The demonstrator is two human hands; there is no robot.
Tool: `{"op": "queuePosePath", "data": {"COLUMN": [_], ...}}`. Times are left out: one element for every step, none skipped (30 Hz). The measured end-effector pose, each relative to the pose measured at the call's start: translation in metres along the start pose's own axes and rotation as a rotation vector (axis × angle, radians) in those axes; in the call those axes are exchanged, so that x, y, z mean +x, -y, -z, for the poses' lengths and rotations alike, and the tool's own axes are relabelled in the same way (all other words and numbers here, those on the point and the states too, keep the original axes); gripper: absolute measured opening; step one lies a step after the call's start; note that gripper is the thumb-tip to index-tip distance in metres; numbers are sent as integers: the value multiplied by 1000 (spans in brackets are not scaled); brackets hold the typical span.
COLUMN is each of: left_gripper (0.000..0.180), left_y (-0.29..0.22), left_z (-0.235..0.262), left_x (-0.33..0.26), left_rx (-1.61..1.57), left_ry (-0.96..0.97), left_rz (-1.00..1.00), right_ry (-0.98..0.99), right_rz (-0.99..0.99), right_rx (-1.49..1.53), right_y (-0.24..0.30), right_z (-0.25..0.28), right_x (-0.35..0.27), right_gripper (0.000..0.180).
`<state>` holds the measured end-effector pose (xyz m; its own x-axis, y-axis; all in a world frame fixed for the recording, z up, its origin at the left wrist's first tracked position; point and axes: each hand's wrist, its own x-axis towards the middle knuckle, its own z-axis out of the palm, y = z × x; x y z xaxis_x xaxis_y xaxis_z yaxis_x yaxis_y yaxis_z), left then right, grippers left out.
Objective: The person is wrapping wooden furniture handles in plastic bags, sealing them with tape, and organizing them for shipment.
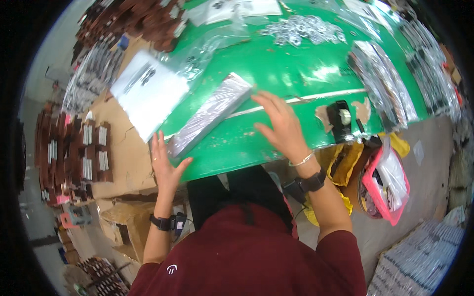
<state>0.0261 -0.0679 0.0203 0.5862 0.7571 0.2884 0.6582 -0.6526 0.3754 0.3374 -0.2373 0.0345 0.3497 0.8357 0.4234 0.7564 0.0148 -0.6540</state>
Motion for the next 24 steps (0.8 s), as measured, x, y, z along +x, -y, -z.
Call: {"op": "queuePosePath", "data": {"left_gripper": [116, 117, 118, 115, 115, 112, 110, 104, 99, 95, 91, 87, 83, 73, 73, 65, 59, 59, 55, 52, 52, 52, 52, 54], "left_y": [6, 5, 3, 0, -1, 0, -1, 3, 12, 19, 23, 26, 19, 15, 11, 9, 4, -1, -7, -10, -8, -3, -4, -15], "left_z": [-2, -7, -10, -10, -13, -16, -19, -21, -22, -23, -19, -12, -1, 13, 22, 30, 40, 53, 68, 79, 84, 88, 91, 95], "left_x": [-2, 1, 3, 4, 6, 9, 12, 15, 15, 13, 12, 10, 12, 16, 19, 24, 26, 31, 35, 36, 35, 34, 35, 37], "left_rx": [-5, 18, 40, 98, 80, -13, -106, -136, -177, -210, -224, -350, -441, -503, -510, -647, -781, -782, -872, -954, -945, -934, -926, -933], "left_ry": [-14, 14, 42, 26, 20, 49, 80, 52, 24, 33, 98, 103, 145, 177, 185, 199, 214, 225, 250, 262, 267, 248, 222, 232], "left_rz": [20, -1, -24, -59, -65, -22, 14, -4, -35, -26, 33, 14, 59, 70, 38, 127, 223, 202, 308, 419, 401, 386, 373, 350], "right_ry": [17, 41, 63, 148, 148, 198, 246, 353, 451, 390, 333, 351, 365, 340, 257, 172, 152, 197, 240, 213, 194, 177, 164, 147], "right_rz": [18, 82, 146, 164, 164, 215, 262, 264, 253, 344, 447, 443, 444, 424, 423, 425, 411, 405, 398, 454, 449, 425, 410, 389], "right_rx": [-2, -134, -268, -311, -330, -457, -586, -603, -628, -575, -515, -492, -465, -488, -435, -381, -395, -328, -258, -260, -263, -175, -89, -84], "right_y": [3, 4, 5, 4, 1, -2, -4, -7, -17, -36, -47, -36, -25, -19, -17, -15, -12, -9, -6, 4, 9, 11, 14, 18], "right_z": [-7, -12, -17, -24, -28, -34, -42, -55, -68, -84, -96, -94, -88, -84, -78, -72, -65, -60, -53, -43, -34, -27, -17, -7], "right_x": [13, 26, 39, 52, 63, 73, 80, 89, 99, 102, 100, 100, 101, 99, 95, 92, 90, 91, 91, 89, 83, 77, 71, 62], "right_gripper": [72, 79, 85, 94, 94, 94, 94, 101, 109, 101, 92, 92, 93, 93, 90, 88, 88, 88, 87, 73, 73, 72, 70, 70]}}
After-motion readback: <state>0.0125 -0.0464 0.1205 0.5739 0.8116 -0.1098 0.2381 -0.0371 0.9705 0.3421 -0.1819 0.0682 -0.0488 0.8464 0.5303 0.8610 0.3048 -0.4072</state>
